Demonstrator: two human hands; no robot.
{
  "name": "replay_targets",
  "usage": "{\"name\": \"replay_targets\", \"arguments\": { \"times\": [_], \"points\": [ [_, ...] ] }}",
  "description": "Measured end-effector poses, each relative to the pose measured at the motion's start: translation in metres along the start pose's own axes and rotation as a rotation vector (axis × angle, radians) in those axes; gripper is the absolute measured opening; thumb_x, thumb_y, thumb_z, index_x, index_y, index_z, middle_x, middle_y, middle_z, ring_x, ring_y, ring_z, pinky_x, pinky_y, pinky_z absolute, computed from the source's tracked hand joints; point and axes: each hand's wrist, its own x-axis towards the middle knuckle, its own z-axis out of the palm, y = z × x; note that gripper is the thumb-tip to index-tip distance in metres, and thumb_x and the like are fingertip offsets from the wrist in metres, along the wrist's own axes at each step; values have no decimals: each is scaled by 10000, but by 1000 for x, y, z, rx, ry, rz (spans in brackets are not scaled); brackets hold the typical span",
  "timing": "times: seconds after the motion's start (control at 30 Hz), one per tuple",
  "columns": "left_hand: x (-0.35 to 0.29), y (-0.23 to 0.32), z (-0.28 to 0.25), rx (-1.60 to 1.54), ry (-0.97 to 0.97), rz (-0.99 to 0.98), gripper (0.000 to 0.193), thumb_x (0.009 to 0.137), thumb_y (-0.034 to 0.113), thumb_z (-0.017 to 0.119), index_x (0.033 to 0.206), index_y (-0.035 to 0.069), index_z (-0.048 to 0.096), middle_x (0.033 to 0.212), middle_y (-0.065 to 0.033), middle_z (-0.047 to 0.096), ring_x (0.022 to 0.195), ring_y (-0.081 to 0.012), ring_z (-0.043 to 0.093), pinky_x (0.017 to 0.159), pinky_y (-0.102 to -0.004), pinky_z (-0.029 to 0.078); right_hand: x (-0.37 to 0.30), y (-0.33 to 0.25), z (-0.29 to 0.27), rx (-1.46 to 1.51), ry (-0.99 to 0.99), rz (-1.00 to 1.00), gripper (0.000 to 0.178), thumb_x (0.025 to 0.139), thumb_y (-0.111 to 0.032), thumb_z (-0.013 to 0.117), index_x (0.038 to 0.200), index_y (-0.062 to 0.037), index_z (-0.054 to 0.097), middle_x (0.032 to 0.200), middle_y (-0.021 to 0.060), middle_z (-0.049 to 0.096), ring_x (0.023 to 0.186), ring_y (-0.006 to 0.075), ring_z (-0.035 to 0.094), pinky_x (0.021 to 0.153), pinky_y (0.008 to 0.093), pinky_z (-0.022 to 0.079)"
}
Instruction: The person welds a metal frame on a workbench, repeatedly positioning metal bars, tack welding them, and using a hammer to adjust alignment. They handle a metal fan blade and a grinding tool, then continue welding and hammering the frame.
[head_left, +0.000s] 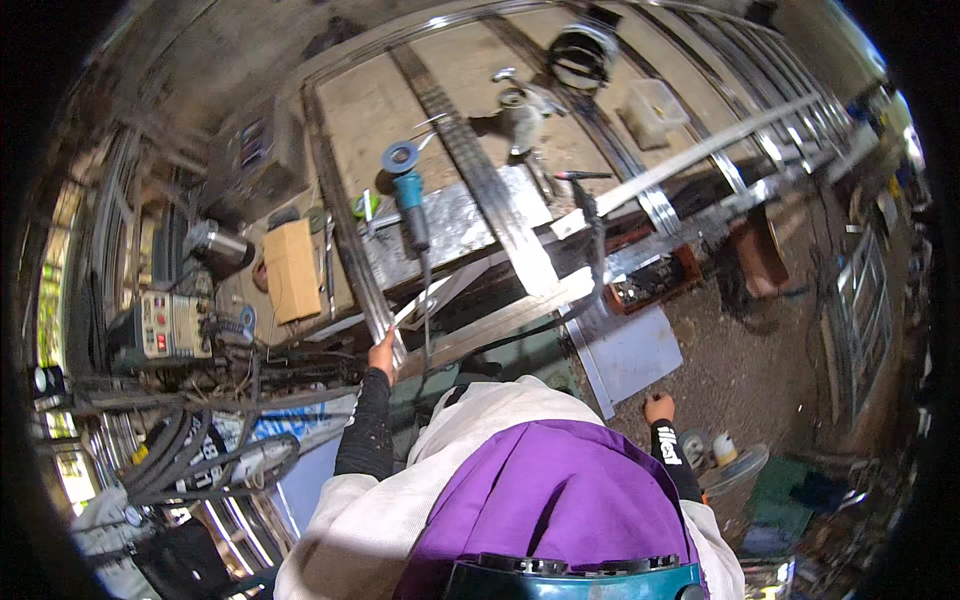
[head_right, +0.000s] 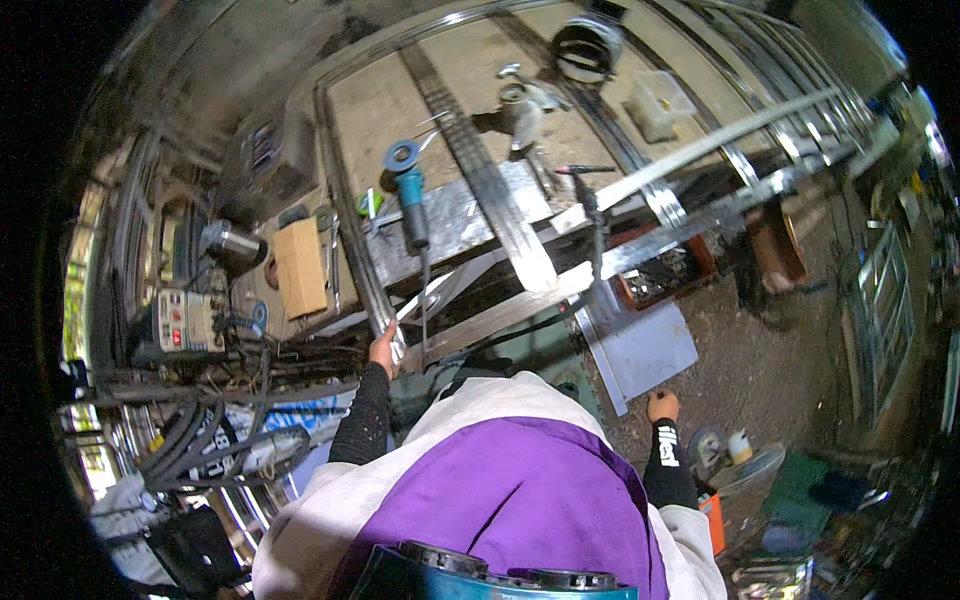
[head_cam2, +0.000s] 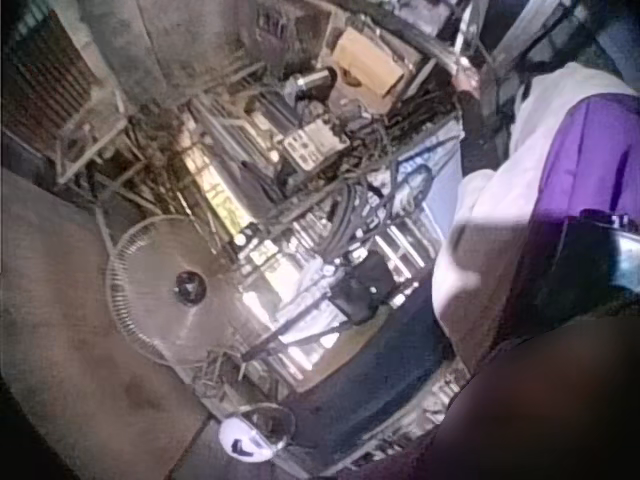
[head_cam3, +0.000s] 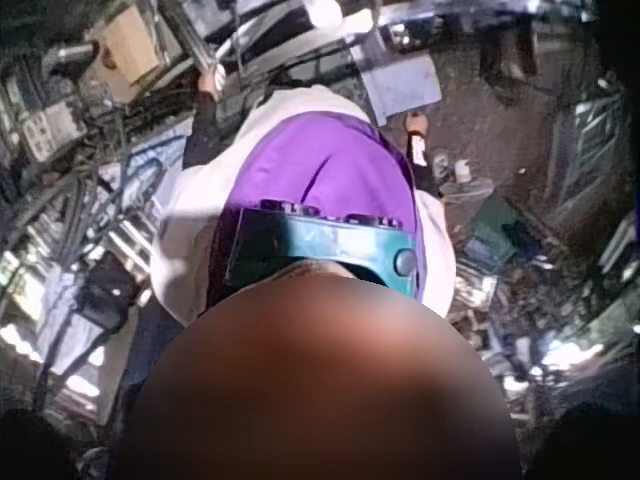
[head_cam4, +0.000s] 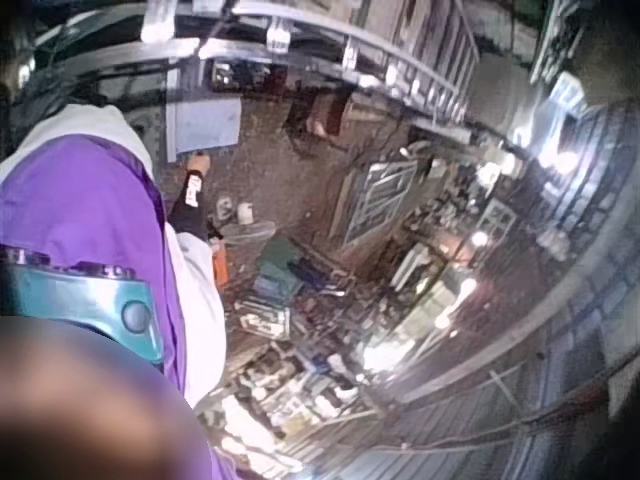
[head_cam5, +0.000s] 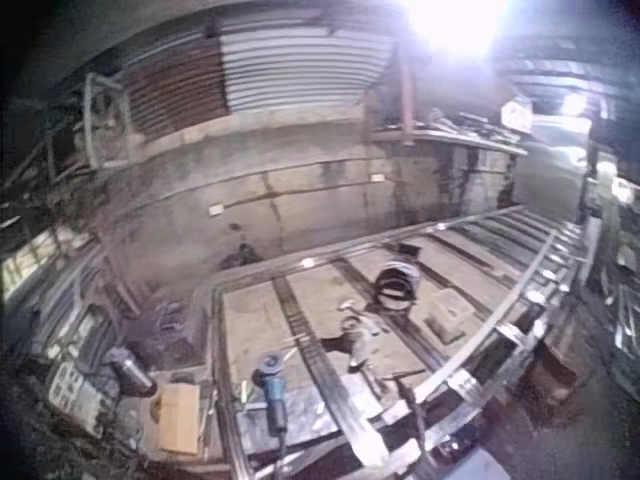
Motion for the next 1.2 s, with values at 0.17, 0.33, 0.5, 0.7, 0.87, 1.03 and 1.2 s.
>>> {"name": "replay_targets", "arguments": {
  "times": [0.17, 0.33, 0.5, 0.7, 0.87, 1.03, 1.2],
  "points": [
    [-29, 9, 17, 78, -44, 35, 597, 901, 482, 733, 1114, -75, 704, 976, -71, 716, 840, -165, 640, 767, -349, 490, -1, -162, 0, -8, 41, -279, 357, 905, -308, 672, 763, 20, 666, 742, 262, 655, 724, 467, 644, 647, 515, 491],
    [-17, 5, 6, 362, -30, 113, 808, 835, 690, 680, 784, -116, 701, 741, -214, 687, 775, -284, 691, 738, -409, 517, -56, -313, 16, 217, -23, -613, 362, 939, -299, 659, 747, 8, 639, 699, 224, 633, 656, 434, 622, 577, 463, 469],
    [-21, 18, 9, 581, -40, 132, 875, 838, 726, 616, 924, -140, 707, 991, -394, 668, 1068, -481, 650, 939, -477, 486, -81, -385, 11, 108, -213, -939, 319, 926, -257, 672, 732, -10, 611, 726, 212, 636, 678, 415, 633, 608, 473, 492],
    [-26, 12, 14, 528, 12, 168, 831, 841, 690, 661, 826, -141, 664, 781, -304, 638, 817, -383, 646, 809, -459, 489, -59, -388, 7, 22, -306, -860, 309, 925, -297, 672, 783, -23, 663, 726, 221, 646, 676, 422, 639, 608, 475, 499],
    [-41, 22, 9, 476, -7, 142, 856, 817, 690, 699, 747, -161, 643, 668, -254, 605, 742, -347, 644, 787, -444, 494, -43, -405, 5, -80, -474, -865, 364, 933, -347, 650, 769, -23, 686, 711, 212, 657, 659, 417, 645, 613, 482, 505],
    [-51, 31, 12, 466, 19, 145, 789, 837, 676, 678, 831, -113, 692, 769, -260, 664, 810, -387, 645, 803, -448, 480, -13, -452, 4, -389, -768, -941, 431, 892, -449, 653, 834, -33, 747, 816, 241, 697, 768, 429, 686, 716, 501, 545],
    [-44, 9, 15, 357, 91, 12, 748, 831, 675, 699, 831, -73, 713, 802, -191, 670, 772, -294, 624, 770, -439, 474, 44, -441, 66, -579, -1081, -1071, 492, 867, -531, 653, 866, -54, 774, 813, 235, 709, 767, 395, 704, 728, 475, 560]
  ]
}}
